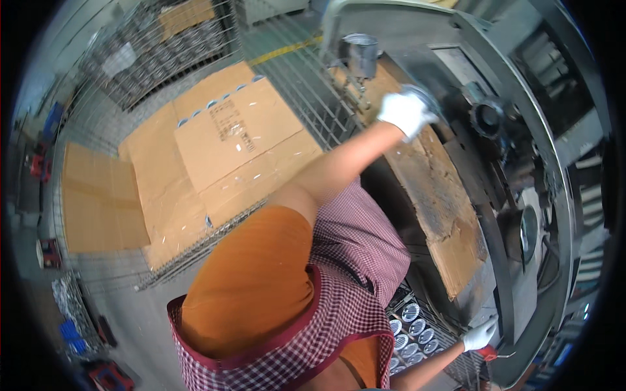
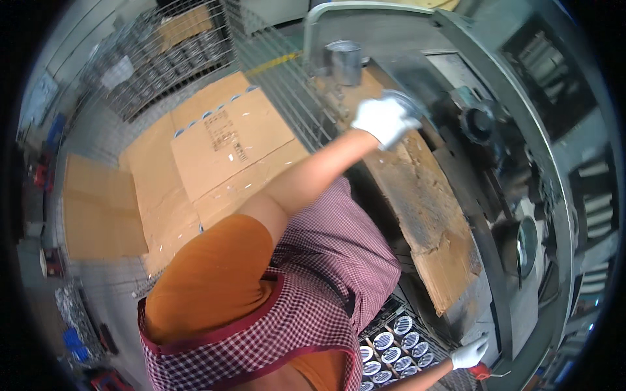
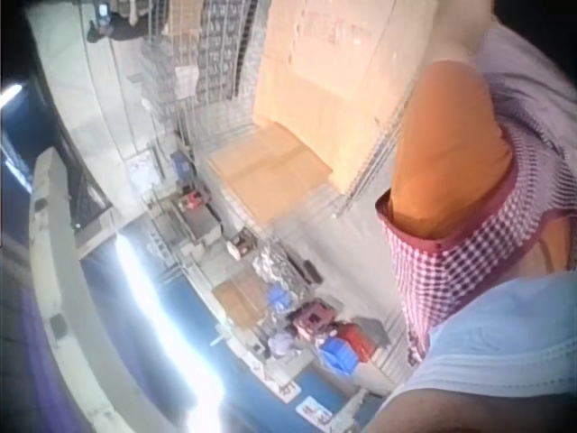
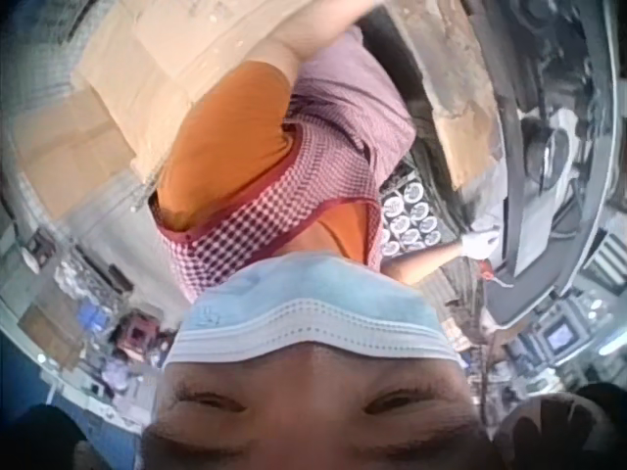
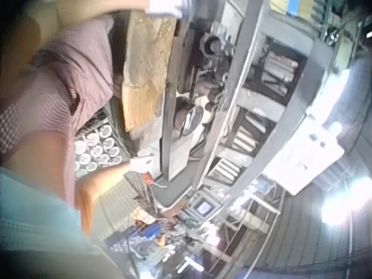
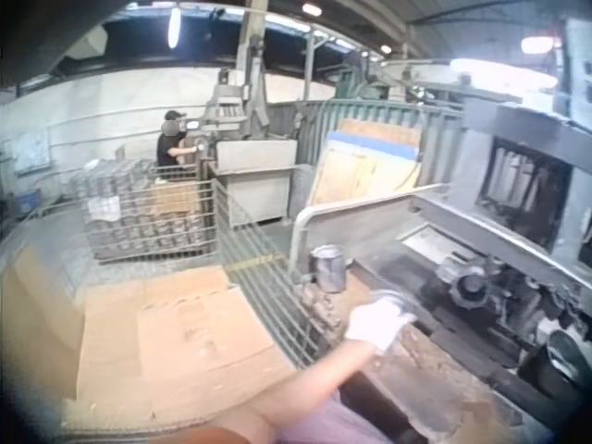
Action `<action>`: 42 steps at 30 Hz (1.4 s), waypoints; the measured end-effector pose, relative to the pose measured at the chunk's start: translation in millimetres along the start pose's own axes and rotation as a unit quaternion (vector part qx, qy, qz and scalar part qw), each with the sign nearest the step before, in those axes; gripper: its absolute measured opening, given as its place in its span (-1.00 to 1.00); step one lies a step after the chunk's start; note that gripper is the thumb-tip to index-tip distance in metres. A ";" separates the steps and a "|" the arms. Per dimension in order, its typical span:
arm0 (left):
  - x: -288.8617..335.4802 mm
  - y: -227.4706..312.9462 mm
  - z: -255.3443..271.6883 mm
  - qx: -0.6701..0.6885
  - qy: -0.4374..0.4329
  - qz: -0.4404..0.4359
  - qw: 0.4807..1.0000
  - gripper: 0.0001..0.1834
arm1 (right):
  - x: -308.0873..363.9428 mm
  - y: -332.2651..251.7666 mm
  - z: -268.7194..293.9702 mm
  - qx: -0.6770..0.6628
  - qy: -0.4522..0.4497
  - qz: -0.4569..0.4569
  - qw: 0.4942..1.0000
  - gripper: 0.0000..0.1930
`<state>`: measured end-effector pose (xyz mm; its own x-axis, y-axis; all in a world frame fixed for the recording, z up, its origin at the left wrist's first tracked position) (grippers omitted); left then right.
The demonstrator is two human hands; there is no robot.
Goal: The recorder operates a press machine and uses a screwdriver and pneumatic tool to process metal cylindrical components in a factory.
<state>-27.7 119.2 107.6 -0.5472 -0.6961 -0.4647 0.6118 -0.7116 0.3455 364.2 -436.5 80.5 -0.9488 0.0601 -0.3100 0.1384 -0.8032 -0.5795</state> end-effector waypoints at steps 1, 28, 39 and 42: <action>6.0 22.6 1.3 0.014 0.032 -0.038 0.999 -0.55 | 4.2 -6.8 3.8 -0.009 0.005 0.018 1.000 -0.56; 856.3 -338.9 -108.5 0.173 0.319 0.809 0.462 0.25 | 35.4 -54.4 -11.3 0.349 0.008 0.309 0.885 -0.44; 768.4 -334.9 -38.8 0.413 0.305 0.727 0.456 -0.06 | 31.5 -54.7 -18.3 0.413 -0.005 0.243 0.878 -0.40; 617.5 -320.0 63.0 0.558 0.356 0.551 0.507 -0.09 | 24.9 -41.9 -13.6 0.420 -0.009 0.228 0.878 -0.41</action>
<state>-597.4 -89.0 -238.6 0.3645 -0.8017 0.4737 -0.6007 0.1863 0.7775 338.7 -393.3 86.8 -0.8549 -0.3841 -0.3488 0.2535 -0.8958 0.3651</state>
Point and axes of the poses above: each hand's wrist, its own x-axis away from the middle knuckle, its own z-axis out of the back of the hand, y = z × x, the point moved 10 cm from there along -x, towards the middle knuckle, and after that the axes turned 13 degrees about -z, right-handed, at the moved point
